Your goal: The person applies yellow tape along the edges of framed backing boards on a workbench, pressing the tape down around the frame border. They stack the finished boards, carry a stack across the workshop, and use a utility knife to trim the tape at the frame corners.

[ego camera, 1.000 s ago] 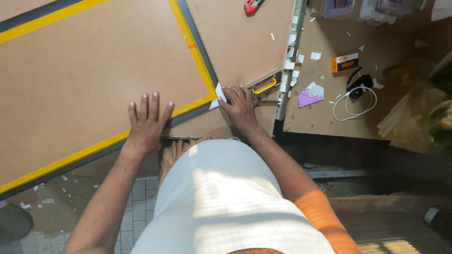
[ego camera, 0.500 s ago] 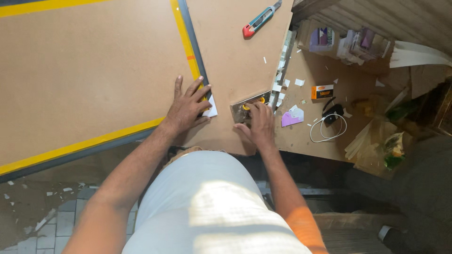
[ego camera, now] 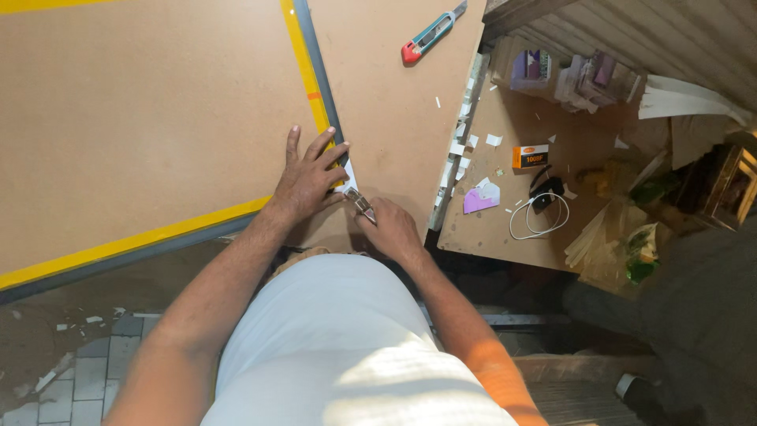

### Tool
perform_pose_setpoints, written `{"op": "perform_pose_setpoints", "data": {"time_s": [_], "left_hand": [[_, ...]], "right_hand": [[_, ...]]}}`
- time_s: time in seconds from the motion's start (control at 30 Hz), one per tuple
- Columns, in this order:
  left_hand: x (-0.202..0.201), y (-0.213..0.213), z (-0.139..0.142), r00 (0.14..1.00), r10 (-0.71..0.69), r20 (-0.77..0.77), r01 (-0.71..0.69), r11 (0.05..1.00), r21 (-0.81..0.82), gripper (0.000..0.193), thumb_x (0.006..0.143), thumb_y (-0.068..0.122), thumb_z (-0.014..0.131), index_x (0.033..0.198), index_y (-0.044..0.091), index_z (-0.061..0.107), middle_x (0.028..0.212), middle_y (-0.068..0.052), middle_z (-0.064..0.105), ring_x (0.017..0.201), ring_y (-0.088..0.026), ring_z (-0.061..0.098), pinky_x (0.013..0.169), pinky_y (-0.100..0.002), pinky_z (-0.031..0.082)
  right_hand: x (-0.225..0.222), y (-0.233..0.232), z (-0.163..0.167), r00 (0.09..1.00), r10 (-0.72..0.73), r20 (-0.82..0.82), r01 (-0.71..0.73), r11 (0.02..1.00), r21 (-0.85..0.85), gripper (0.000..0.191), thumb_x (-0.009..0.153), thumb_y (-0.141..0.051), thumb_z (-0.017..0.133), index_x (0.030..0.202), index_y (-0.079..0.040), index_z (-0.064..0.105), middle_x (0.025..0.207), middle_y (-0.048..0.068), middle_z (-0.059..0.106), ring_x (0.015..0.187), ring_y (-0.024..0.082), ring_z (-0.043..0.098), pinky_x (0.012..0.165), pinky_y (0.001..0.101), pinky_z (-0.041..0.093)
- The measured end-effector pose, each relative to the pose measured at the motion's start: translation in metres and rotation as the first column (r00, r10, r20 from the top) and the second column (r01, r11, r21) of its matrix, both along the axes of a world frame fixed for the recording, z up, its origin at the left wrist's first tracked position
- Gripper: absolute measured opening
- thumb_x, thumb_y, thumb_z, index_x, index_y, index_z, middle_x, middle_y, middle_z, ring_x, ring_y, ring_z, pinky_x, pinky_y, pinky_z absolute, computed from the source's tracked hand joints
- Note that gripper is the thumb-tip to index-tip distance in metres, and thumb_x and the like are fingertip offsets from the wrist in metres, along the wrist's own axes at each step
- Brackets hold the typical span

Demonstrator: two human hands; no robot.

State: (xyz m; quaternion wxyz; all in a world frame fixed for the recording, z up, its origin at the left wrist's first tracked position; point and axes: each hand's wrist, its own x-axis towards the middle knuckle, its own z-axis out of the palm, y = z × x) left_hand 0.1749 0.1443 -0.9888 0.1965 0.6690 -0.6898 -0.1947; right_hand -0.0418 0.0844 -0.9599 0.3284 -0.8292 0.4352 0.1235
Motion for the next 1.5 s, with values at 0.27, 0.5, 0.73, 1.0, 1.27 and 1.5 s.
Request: {"op": "perform_pose_setpoints", "data": {"time_s": [0.27,0.5,0.73,1.0,1.27,1.5], "left_hand": [[0.003,0.002,0.001,1.000,0.020,-0.009,-0.020,0.999,-0.049,0.033,0.072,0.046,0.085,0.096,0.024,0.076,0.153,0.000,0.051,0.155,-0.028,0.025,0.120,-0.072,-0.002],[0.004,0.003,0.006,0.999,0.005,0.041,-0.003,0.998,-0.063,0.034,0.074,0.048,0.082,0.097,0.024,0.074,0.153,-0.001,0.051,0.156,-0.029,0.024,0.119,-0.073,-0.002],[0.047,0.047,0.012,0.993,0.032,0.113,-0.013,0.987,-0.162,0.070,0.084,0.061,0.067,0.139,0.018,0.059,0.164,-0.014,0.036,0.154,-0.027,0.026,0.125,-0.060,0.011],[0.187,0.242,0.004,0.495,0.828,0.262,-0.867,0.492,0.082,0.079,0.094,0.066,0.049,0.159,0.023,0.038,0.169,-0.011,0.021,0.157,-0.031,0.013,0.122,-0.060,0.004],[0.278,0.440,-0.010,-0.738,0.101,-0.668,-0.621,-0.490,0.612,0.096,0.100,0.075,0.059,0.156,0.000,0.035,0.164,-0.021,0.044,0.152,-0.033,0.046,0.126,-0.048,0.038],[0.269,0.474,0.010,-0.334,-0.371,-0.867,-0.918,-0.082,0.389,0.087,0.092,0.069,0.056,0.156,0.014,0.038,0.164,-0.005,0.038,0.150,-0.028,0.039,0.125,-0.050,0.032]], "right_hand": [[0.023,0.001,0.010,0.999,0.011,-0.048,-0.013,0.999,-0.036,0.048,0.094,-0.050,0.066,0.085,-0.003,0.064,0.083,0.020,0.067,0.084,0.040,0.068,0.075,0.0531,0.051],[0.028,0.011,-0.005,0.996,-0.042,0.085,0.057,0.983,-0.177,0.051,0.091,-0.051,0.072,0.073,-0.004,0.065,0.069,0.015,0.066,0.068,0.036,0.069,0.064,0.0493,0.052],[0.044,0.025,0.010,0.989,-0.013,0.145,0.052,0.962,-0.269,0.047,0.090,-0.057,0.068,0.090,-0.010,0.076,0.077,0.019,0.070,0.074,0.041,0.068,0.065,0.0516,0.053],[0.039,0.058,0.010,0.994,0.018,0.107,0.064,0.703,-0.708,0.065,0.082,-0.055,0.078,0.121,-0.003,0.066,0.113,0.020,0.063,0.111,0.041,0.060,0.093,0.0536,0.049],[0.126,0.108,0.008,0.820,0.556,0.135,-0.308,0.628,-0.714,0.075,0.069,-0.038,0.085,0.130,-0.004,0.059,0.139,0.023,0.055,0.126,0.041,0.054,0.108,0.0574,0.041],[0.146,0.122,0.012,0.873,0.470,0.128,-0.287,0.709,-0.644,0.074,0.062,-0.034,0.091,0.123,-0.005,0.062,0.134,0.024,0.055,0.118,0.043,0.054,0.099,0.0528,0.046]]}}
